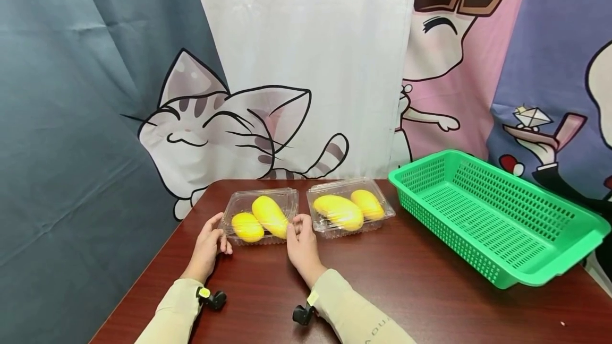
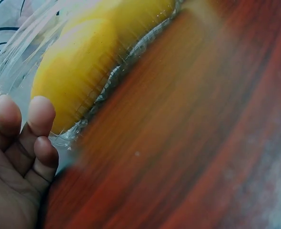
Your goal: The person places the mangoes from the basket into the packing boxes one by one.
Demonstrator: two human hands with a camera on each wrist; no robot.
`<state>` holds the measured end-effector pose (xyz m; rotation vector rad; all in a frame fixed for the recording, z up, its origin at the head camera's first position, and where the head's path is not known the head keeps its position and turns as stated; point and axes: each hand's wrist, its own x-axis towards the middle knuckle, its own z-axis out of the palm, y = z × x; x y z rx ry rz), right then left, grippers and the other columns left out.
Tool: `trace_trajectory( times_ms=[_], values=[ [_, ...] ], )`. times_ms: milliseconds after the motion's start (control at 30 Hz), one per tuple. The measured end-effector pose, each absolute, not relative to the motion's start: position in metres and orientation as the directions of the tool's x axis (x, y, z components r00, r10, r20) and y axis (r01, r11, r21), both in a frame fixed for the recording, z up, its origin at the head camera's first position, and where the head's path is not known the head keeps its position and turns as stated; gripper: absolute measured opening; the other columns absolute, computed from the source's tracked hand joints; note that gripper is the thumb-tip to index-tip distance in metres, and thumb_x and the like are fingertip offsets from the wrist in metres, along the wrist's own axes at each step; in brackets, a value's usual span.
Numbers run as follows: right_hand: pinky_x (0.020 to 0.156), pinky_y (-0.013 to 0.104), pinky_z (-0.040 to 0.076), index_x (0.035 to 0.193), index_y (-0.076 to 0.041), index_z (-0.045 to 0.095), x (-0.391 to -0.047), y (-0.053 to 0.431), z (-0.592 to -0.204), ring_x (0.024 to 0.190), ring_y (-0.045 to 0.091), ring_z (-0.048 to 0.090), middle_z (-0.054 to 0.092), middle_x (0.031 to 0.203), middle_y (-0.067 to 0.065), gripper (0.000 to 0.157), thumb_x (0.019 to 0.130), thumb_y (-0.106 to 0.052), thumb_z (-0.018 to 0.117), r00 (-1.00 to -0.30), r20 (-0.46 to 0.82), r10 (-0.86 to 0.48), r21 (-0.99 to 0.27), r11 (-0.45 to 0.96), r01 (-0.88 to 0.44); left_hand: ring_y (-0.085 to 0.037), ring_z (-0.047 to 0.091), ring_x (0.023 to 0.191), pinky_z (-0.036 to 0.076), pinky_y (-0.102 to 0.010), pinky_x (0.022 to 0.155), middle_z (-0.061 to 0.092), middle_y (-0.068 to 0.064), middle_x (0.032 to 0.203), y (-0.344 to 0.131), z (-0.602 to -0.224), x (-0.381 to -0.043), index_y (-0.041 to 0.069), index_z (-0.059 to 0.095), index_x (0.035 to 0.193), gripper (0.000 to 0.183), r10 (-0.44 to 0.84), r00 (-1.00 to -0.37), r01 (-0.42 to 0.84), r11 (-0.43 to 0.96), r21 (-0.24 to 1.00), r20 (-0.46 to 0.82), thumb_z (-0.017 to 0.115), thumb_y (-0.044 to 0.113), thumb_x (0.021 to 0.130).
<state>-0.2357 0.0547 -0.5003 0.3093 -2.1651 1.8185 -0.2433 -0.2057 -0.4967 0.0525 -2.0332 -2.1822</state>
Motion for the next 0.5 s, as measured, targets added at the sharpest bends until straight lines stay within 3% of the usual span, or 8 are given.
trace_trajectory(
  times_ms=[300, 500],
  values=[
    [0.069, 0.028, 0.041, 0.137, -0.016, 0.044, -0.226, 0.068, -0.503, 0.060, 0.009, 0.048, 0.053, 0.072, -0.003, 0.036, 0.103, -0.018, 0.055, -0.949, 0.315, 0.006, -0.921, 0.245, -0.304, -0.019, 0.051, 0.047, 0.049, -0.030, 0.055, 0.040, -0.004, 0.060, -0.198, -0.497, -0.247, 0.007, 0.023, 0.154, 0.052, -0.110, -0.991, 0.081, -0.036, 0.996, 0.076, 0.035, 0.011, 0.104],
    [0.063, 0.026, 0.043, 0.144, -0.015, 0.041, -0.216, 0.079, -0.498, 0.054, 0.004, 0.046, 0.057, 0.072, -0.010, 0.047, 0.100, -0.019, 0.058, -0.911, 0.400, -0.101, -0.828, 0.385, -0.407, -0.018, 0.048, 0.051, 0.047, -0.029, 0.054, 0.043, -0.003, 0.063, -0.202, -0.495, -0.248, 0.009, 0.026, 0.153, 0.047, -0.178, -0.980, 0.084, 0.052, 0.995, 0.091, 0.035, 0.019, 0.107]
  ],
)
